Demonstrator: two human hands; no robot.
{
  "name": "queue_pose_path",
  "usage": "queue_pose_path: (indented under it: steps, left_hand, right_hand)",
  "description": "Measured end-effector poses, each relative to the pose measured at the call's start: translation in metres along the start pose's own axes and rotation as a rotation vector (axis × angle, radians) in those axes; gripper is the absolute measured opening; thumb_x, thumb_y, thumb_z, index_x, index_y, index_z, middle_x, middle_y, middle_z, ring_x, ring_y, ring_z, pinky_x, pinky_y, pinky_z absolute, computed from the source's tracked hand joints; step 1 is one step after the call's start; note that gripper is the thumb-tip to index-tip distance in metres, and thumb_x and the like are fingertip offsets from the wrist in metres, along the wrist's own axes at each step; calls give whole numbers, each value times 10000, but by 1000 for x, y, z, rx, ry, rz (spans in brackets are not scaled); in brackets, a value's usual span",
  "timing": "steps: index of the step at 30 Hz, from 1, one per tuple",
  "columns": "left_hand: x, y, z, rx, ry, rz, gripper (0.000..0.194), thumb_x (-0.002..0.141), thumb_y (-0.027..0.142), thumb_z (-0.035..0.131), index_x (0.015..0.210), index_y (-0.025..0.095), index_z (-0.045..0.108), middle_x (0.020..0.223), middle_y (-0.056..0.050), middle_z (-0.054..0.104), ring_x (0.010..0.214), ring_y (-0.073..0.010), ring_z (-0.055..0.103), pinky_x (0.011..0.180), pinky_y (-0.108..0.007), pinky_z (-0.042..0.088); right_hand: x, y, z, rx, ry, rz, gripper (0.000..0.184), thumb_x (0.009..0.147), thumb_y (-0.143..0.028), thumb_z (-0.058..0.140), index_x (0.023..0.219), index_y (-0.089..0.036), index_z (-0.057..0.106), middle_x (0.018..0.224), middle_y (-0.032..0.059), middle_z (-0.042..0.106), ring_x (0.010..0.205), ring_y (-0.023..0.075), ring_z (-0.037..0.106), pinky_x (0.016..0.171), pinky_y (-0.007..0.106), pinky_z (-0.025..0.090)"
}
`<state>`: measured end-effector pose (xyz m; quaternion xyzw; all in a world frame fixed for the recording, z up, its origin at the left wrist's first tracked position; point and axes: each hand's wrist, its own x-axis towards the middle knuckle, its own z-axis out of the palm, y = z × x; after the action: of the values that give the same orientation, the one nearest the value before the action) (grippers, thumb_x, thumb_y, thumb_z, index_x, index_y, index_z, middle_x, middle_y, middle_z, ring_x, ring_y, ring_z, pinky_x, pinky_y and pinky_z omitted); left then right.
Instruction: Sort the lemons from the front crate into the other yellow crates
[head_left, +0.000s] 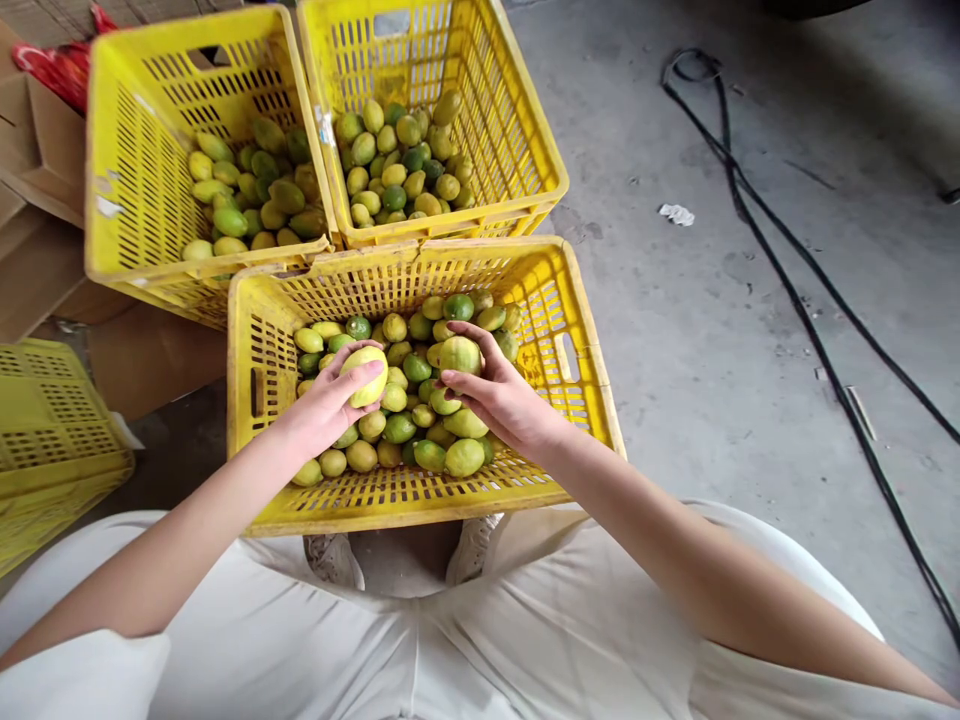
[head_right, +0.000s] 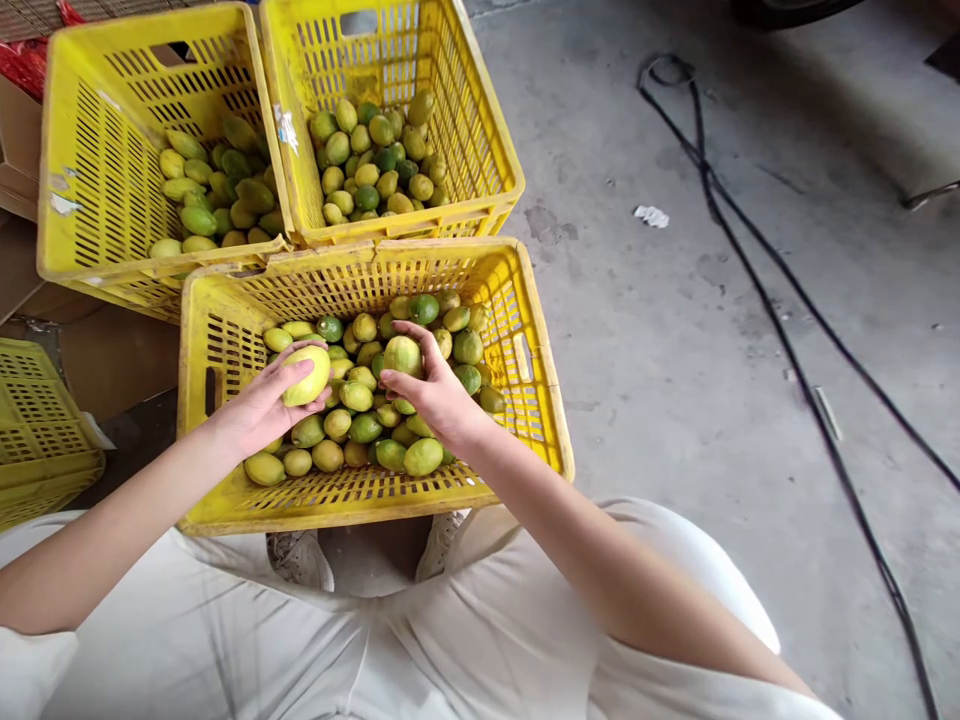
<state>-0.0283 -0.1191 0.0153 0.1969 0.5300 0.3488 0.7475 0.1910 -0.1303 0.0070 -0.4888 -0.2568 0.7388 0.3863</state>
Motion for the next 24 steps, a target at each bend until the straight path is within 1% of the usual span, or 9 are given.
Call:
queue_pose_path:
  steps: [3,7,10,13,15,17,19,21,24]
  left_hand:
    - [-1,0,-1,-3,7,-32,582,601,246,922,1071,233,579,843,52,643,698,-121,667,616,-239,573]
    - [-5,-4,-1,32,-43,-47,649,624,166,877,1138,268,494,892,40,693,835,-182,749,742,-326,637]
    - [-6,-5,0,67,-62,-28,700,640,187,892,1175,286,451,913,39,703,838,-189,763,689,-287,622]
    - [-6,-2,2,137,-75,45,752,645,214,913,1259,278,484,889,41,682,794,-154,725,657,-246,609]
    - [-5,-1,2,193,-86,104,733,615,216,931,1234,247,538,899,28,678,736,-131,679,608,-230,593]
    - [-4,-2,2,230,-94,161,684,582,210,939,1153,228,563,903,13,680,683,-121,632,516,-205,536]
    - [-2,-3,0,260,-89,219,657,584,212,928,1116,236,544,890,9,677,670,-126,607,456,-187,465]
    - [0,-5,-4,333,-72,284,642,618,222,909,1128,249,520,905,5,669,722,-144,625,478,-190,470]
    - [5,-9,-10,488,-28,361,712,634,250,911,1198,263,477,1006,-11,652,855,-173,670,640,-251,581]
  right_hand:
    - [1,5,-3,-161,-34,-88,706,694,-318,899,1285,-328,512,1192,8,588,984,185,598,882,333,558]
    - [1,7,-4,-279,-89,-189,612,737,-371,874,1181,-300,458,1231,34,529,1088,215,575,965,369,554]
    - [-1,6,-2,-323,-131,-227,623,746,-390,870,1184,-293,438,1278,55,504,1158,235,561,1021,388,537]
    - [-2,3,1,-291,-145,-174,746,750,-363,870,1324,-309,396,1273,65,540,1186,250,571,1045,407,531]
    - [-3,1,3,-223,-151,-109,819,753,-325,852,1414,-330,368,1272,55,568,1167,243,590,1032,401,538]
    - [-3,-1,4,-118,-131,-36,764,749,-274,799,1406,-346,417,1246,26,592,1100,217,614,973,371,556]
    - [-3,-3,4,-4,-94,34,652,727,-235,730,1327,-341,497,1140,-6,613,992,184,623,877,331,565]
    - [-2,-5,4,64,-73,82,605,711,-219,713,1276,-334,533,1023,-24,617,922,170,619,815,308,555]
    - [-2,-9,4,45,-72,98,654,687,-214,816,1273,-321,546,932,-40,622,871,157,611,809,298,547]
